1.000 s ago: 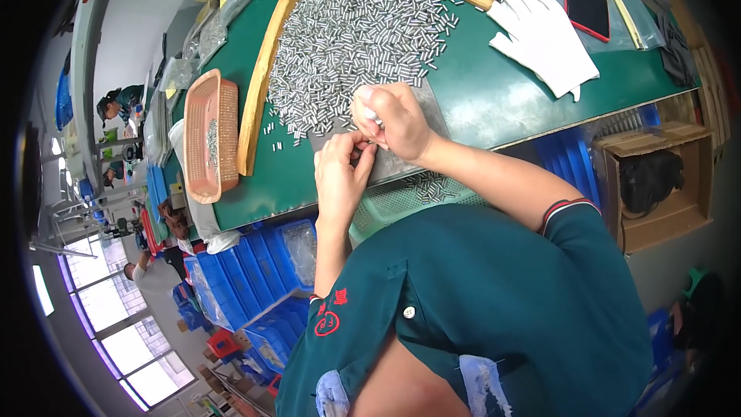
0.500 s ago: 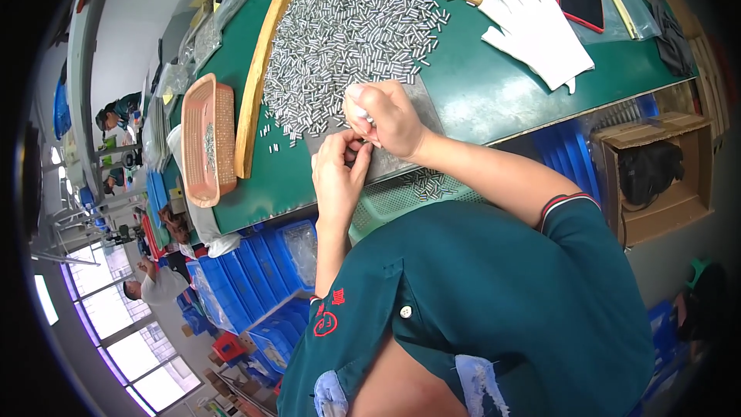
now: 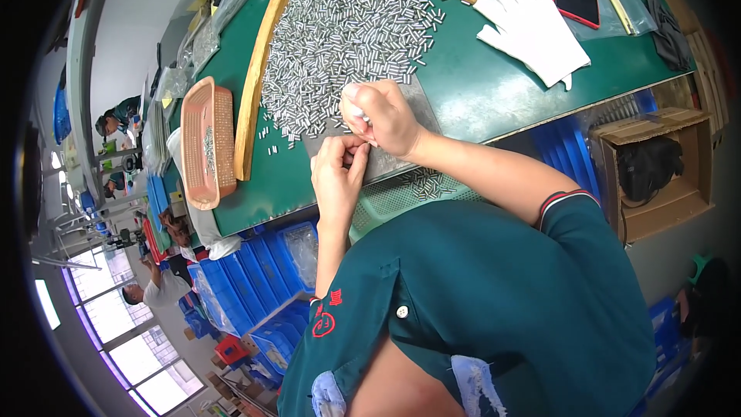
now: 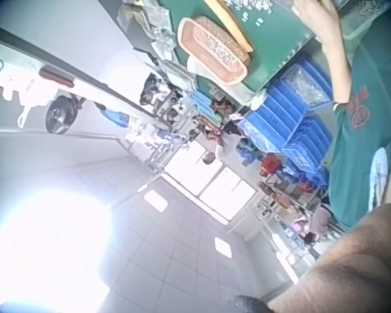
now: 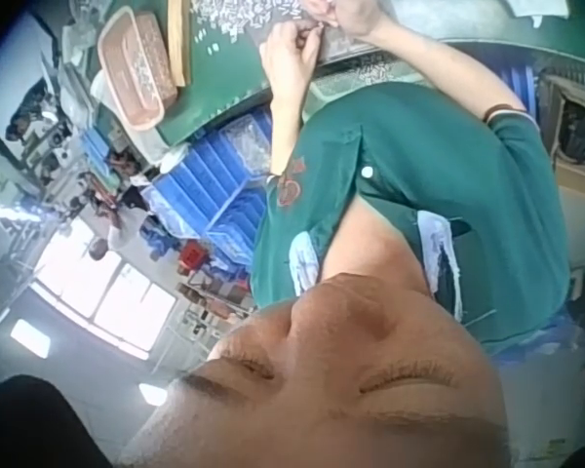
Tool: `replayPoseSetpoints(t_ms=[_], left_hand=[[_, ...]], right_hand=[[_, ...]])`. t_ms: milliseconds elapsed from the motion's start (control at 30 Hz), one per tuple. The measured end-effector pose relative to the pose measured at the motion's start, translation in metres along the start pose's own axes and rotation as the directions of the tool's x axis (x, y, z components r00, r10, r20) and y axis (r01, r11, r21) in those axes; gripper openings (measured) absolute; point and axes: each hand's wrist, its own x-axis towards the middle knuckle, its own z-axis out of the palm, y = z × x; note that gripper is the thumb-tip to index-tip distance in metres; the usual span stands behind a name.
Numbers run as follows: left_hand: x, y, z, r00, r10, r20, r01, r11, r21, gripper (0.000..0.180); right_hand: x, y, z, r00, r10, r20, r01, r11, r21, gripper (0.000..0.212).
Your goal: The person assembles small metal pins into a component housing by hand at a workbench.
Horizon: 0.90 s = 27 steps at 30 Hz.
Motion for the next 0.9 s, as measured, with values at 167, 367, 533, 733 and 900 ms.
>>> replayPoseSetpoints(t_ms=[167,367,533,733,900], left_hand=[[-0.001,-0.001,0.003,1.0,-0.001,-0.015,0.0,1.0,-0.01,0.009],[-0.003,-0.004,0.004,1.0,-0.029,-0.007,0.029,0.999,-0.016,0.01],[0.0,-0.003,0.002,1.0,0.005,-0.01,-0.005,1.0,-0.002,0.008],[0.001,0.001,-0.001,0.999,-0.034,0.035,0.034,0.999,-0.011,0.007],[0.003,0.001,-0.002,0.997,0.001,0.079,-0.003,1.0,0.025,0.009]], right_hand=[[0.0,0.0,-0.001,1.0,-0.017,0.002,0.017,1.0,0.005,0.041],[-0.001,0.003,0.0,1.0,-0.03,0.0,0.03,1.0,0.006,0.042],[-0.001,0.01,0.0,0.963,-0.19,0.191,0.237,0.936,-0.261,0.041],[0.002,0.004,-0.003,0.999,-0.043,-0.025,0.043,0.999,-0.012,0.042],[0.003,0.0,-0.004,0.998,-0.022,-0.056,0.025,0.999,0.041,0.042]])
